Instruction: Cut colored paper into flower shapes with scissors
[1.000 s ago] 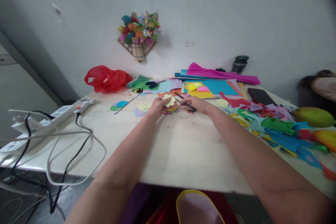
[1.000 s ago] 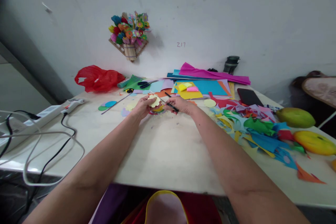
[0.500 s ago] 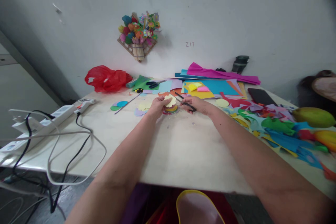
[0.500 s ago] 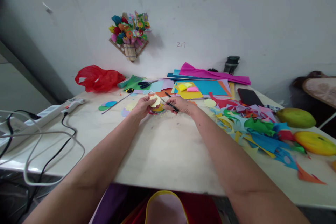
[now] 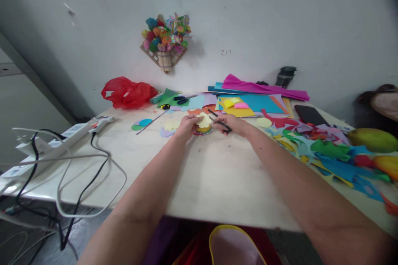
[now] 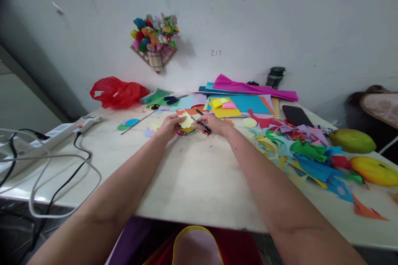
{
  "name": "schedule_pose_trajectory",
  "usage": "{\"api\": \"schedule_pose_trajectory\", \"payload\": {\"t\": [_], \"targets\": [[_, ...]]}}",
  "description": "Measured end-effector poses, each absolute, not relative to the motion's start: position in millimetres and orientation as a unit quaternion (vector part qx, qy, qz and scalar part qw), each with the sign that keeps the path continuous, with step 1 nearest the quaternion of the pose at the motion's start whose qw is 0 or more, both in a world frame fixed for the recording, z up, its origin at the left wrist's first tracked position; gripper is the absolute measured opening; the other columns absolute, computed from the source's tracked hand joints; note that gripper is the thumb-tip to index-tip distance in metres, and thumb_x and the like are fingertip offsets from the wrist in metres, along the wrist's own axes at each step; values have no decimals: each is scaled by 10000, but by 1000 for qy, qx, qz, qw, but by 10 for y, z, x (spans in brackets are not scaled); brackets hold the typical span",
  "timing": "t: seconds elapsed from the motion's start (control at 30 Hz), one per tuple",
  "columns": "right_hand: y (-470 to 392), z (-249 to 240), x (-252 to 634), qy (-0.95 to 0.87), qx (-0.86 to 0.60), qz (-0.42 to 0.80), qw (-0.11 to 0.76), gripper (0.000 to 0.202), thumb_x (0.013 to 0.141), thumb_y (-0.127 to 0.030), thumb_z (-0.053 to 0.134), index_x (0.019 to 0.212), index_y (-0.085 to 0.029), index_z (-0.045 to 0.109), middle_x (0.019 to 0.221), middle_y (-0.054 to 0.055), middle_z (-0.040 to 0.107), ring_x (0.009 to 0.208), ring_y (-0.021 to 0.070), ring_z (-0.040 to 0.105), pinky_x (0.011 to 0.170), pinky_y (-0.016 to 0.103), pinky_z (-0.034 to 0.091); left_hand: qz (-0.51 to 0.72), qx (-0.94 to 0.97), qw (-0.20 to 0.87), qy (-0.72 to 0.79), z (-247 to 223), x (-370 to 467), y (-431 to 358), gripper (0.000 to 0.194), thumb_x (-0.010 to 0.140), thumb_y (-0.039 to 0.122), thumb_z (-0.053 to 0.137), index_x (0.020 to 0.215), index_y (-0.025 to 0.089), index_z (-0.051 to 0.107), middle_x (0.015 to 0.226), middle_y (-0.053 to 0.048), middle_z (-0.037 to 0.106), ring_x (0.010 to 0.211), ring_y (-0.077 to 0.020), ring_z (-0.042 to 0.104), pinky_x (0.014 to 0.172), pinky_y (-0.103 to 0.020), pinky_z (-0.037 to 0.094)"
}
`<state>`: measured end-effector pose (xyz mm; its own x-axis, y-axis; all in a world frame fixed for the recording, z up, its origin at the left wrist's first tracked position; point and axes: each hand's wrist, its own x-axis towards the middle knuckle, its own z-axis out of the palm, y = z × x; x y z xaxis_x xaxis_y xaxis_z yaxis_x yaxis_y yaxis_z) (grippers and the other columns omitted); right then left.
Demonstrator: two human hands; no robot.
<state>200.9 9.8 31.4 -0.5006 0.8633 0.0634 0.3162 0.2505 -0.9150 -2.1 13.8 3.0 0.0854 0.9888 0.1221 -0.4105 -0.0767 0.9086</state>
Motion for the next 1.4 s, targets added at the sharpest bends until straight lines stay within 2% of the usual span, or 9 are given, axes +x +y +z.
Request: {"api": "schedule_pose_trajectory", "payload": {"t": [0.33,0.5,0.87,1.07,1.23,1.4], "targets": [[87,298,1979,-727,-409,460,304,258,754,-330,788,817,-133,633,515,-43,548,397,75,481,383,195,404,600,423,594,329,46,-11,134,368,470,250,916,531,137,571,562,-36,633,515,-112,569,476,-223,415],[34,340,1949,-718,-420,462,306,246,760,-303,792,830,-136,627,515,-47,550,401,74,481,387,191,410,600,414,595,339,34,-13,150,313,513,230,900,620,124,625,629,-48,669,586,-141,625,545,-245,469],[25,338,1929,-715,-420,463,313,214,771,-269,786,815,-148,615,498,-61,534,386,69,465,384,187,410,600,410,603,330,50,-9,143,300,558,220,882,603,127,600,626,-49,658,599,-148,630,605,-271,489],[0,377,1937,-723,-426,464,282,222,802,-309,747,823,-151,594,528,-37,576,406,80,513,351,174,345,588,433,604,319,47,-28,122,332,514,247,891,573,139,583,615,-38,661,576,-136,610,586,-259,486],[24,352,1957,-741,-417,452,271,236,800,-340,733,810,-148,597,544,-24,590,406,81,530,339,169,298,583,448,593,328,32,-46,120,310,532,249,879,562,138,591,580,-28,628,519,-106,545,528,-241,437],[32,344,1951,-733,-421,458,276,223,782,-325,740,788,-151,600,534,-18,592,393,83,526,332,174,284,581,451,591,330,31,-45,120,300,561,234,866,565,139,582,572,-21,605,525,-107,543,513,-236,409]]}}
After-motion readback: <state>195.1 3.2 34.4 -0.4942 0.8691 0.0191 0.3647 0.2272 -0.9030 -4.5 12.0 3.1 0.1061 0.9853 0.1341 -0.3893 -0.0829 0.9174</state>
